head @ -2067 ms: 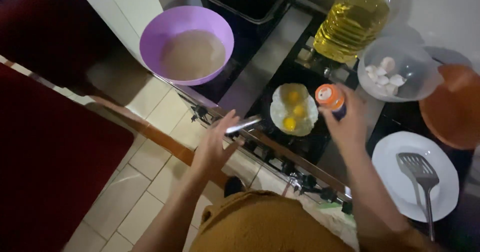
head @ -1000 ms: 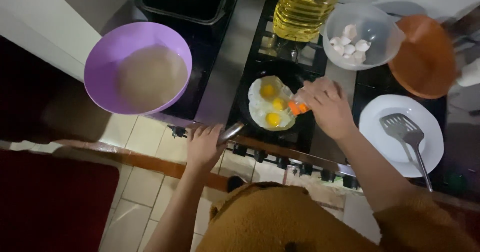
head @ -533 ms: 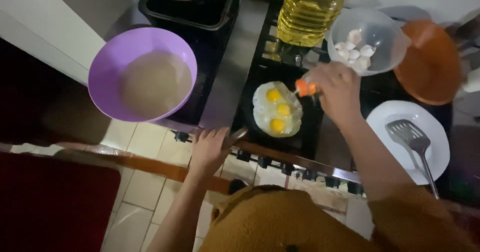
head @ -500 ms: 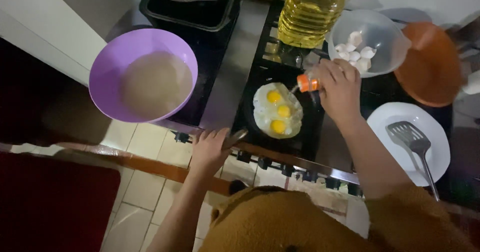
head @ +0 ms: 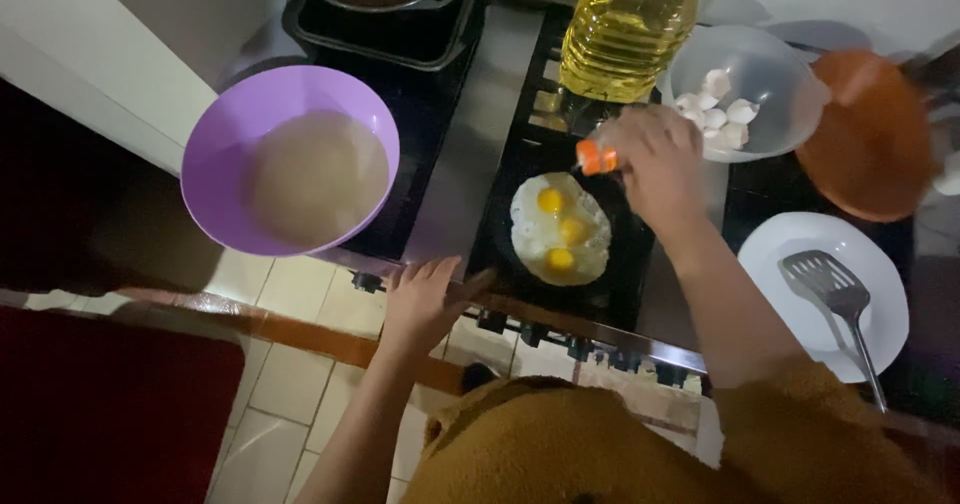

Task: The recorder cracks and fries eggs in a pan, seasons them, stirs a drink in a mug, and later mixes ingredients into a large bowl.

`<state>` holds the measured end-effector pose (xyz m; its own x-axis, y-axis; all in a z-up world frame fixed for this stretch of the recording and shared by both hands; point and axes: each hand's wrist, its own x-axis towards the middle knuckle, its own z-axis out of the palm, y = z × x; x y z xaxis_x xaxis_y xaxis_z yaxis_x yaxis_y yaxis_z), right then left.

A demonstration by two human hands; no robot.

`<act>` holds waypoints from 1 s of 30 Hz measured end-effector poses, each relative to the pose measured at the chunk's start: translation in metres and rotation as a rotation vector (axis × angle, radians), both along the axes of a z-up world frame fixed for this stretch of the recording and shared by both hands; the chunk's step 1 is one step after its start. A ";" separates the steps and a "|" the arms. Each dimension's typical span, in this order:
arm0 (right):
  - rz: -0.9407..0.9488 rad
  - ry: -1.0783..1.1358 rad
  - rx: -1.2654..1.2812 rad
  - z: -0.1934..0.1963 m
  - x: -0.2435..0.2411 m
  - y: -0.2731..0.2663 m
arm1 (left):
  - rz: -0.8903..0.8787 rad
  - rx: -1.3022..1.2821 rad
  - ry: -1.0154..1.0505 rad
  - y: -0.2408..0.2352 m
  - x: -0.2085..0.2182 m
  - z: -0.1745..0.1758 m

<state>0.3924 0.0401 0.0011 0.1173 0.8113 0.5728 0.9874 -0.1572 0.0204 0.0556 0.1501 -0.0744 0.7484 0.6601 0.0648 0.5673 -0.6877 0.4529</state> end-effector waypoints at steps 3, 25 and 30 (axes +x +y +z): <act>0.021 -0.051 0.022 -0.007 0.001 0.004 | 0.053 -0.022 -0.022 -0.003 0.006 0.013; 0.091 0.002 -0.068 0.007 -0.021 -0.053 | -0.070 -0.056 0.028 -0.002 0.000 0.004; 0.065 -0.019 -0.123 -0.001 -0.015 -0.070 | -0.081 -0.062 0.010 -0.002 0.000 0.000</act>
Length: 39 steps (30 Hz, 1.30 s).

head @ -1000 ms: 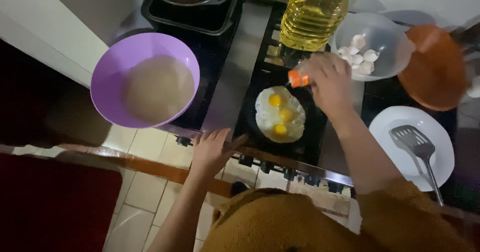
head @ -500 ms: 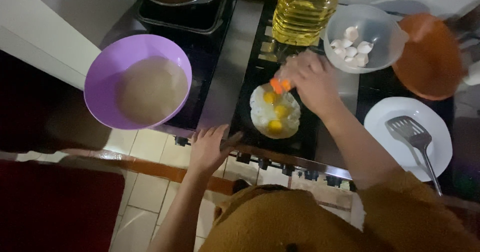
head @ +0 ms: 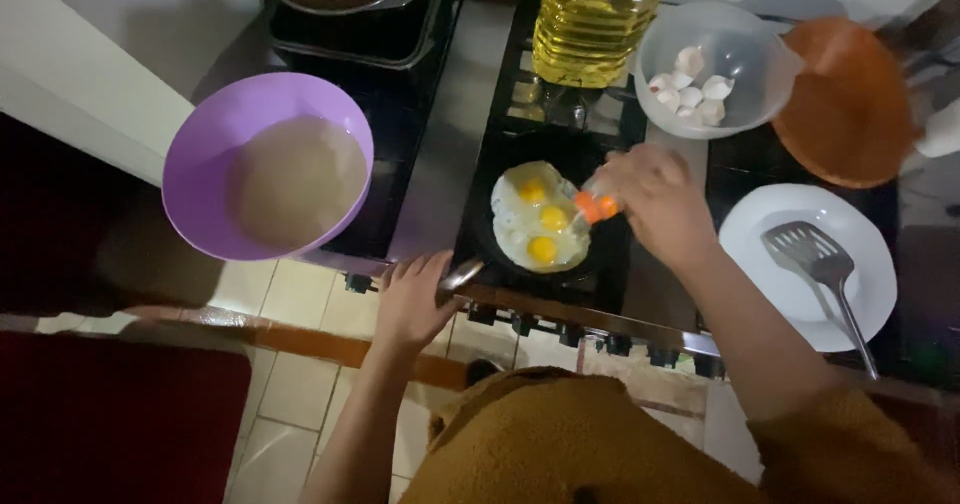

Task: The recorder cracks and fries eggs in a pan, seasons them, stirs a drink in a mug, and later mixes ingredients into a large bowl.

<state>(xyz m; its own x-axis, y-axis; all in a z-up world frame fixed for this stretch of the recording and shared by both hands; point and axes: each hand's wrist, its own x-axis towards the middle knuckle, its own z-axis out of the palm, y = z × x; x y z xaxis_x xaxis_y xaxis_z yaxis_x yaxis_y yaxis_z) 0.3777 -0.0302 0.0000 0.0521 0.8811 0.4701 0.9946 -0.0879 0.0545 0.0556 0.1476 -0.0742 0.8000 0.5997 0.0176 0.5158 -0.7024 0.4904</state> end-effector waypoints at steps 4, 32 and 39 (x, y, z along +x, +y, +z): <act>-0.027 -0.009 -0.017 -0.003 0.002 -0.001 | 0.010 -0.004 0.051 0.000 0.001 0.005; 0.097 -0.033 0.109 0.007 0.015 0.059 | 0.055 0.016 0.009 0.000 -0.009 0.010; 0.023 0.071 0.015 -0.009 0.016 0.017 | 0.004 0.029 0.014 -0.003 -0.001 0.007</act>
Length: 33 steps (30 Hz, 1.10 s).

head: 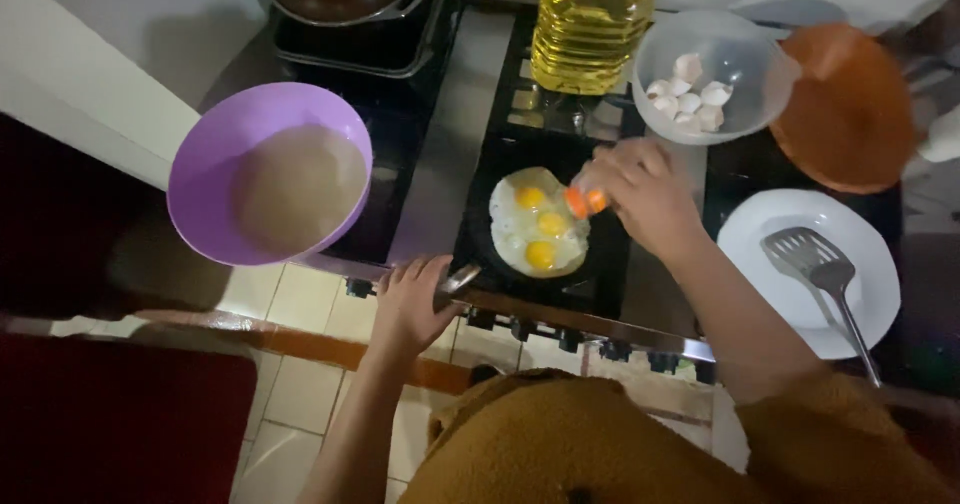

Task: The recorder cracks and fries eggs in a pan, seasons them, stirs a drink in a mug, and later mixes ingredients into a large bowl.

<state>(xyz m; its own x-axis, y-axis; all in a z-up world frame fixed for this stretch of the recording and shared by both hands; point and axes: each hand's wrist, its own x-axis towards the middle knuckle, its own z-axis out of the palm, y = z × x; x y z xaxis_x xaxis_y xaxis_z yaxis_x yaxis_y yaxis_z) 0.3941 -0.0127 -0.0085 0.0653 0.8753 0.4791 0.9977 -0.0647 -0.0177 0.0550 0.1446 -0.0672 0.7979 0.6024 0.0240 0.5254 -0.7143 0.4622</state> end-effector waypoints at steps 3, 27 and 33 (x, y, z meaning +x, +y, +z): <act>-0.055 0.039 0.008 -0.011 0.004 -0.021 | -0.035 -0.007 0.077 0.000 0.011 0.004; -0.339 1.363 0.819 -0.053 0.079 -0.212 | -0.278 -0.815 -0.406 -0.058 0.074 0.053; -0.762 0.740 0.920 -0.104 0.186 -0.347 | -0.329 -1.096 -0.648 -0.077 0.095 0.029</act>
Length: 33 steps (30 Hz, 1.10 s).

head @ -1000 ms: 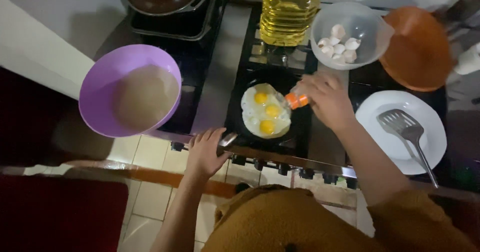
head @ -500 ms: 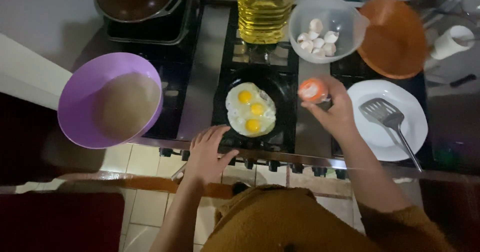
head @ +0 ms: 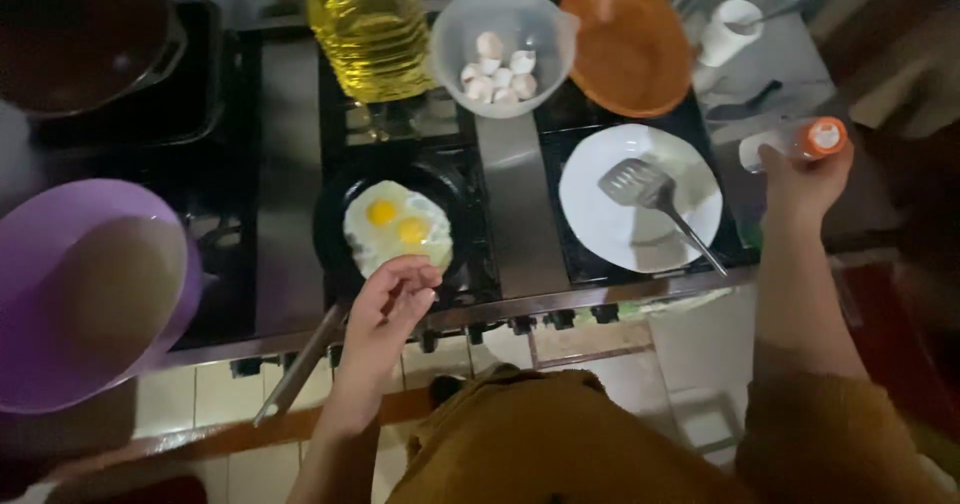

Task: The recorder cracks and fries eggs in a pan, seasons them, stirs a drink in a mug, and later mixes ingredients into a large bowl.

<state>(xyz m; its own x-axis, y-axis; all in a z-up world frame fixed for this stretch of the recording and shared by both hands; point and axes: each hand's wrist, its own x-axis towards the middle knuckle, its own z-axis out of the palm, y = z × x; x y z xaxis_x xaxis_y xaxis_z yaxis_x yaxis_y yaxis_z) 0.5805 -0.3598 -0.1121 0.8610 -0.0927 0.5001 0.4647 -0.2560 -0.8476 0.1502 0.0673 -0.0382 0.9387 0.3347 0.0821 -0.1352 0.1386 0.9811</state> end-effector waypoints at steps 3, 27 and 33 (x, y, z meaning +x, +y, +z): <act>-0.057 0.205 0.137 -0.029 0.025 -0.027 | 0.037 -0.155 0.048 -0.015 0.009 0.020; 0.123 0.498 0.512 0.019 -0.185 0.090 | -0.243 -0.227 0.126 -0.020 0.059 -0.006; 0.286 0.656 0.898 0.071 -0.269 0.099 | -0.327 -0.164 0.294 -0.018 0.087 -0.005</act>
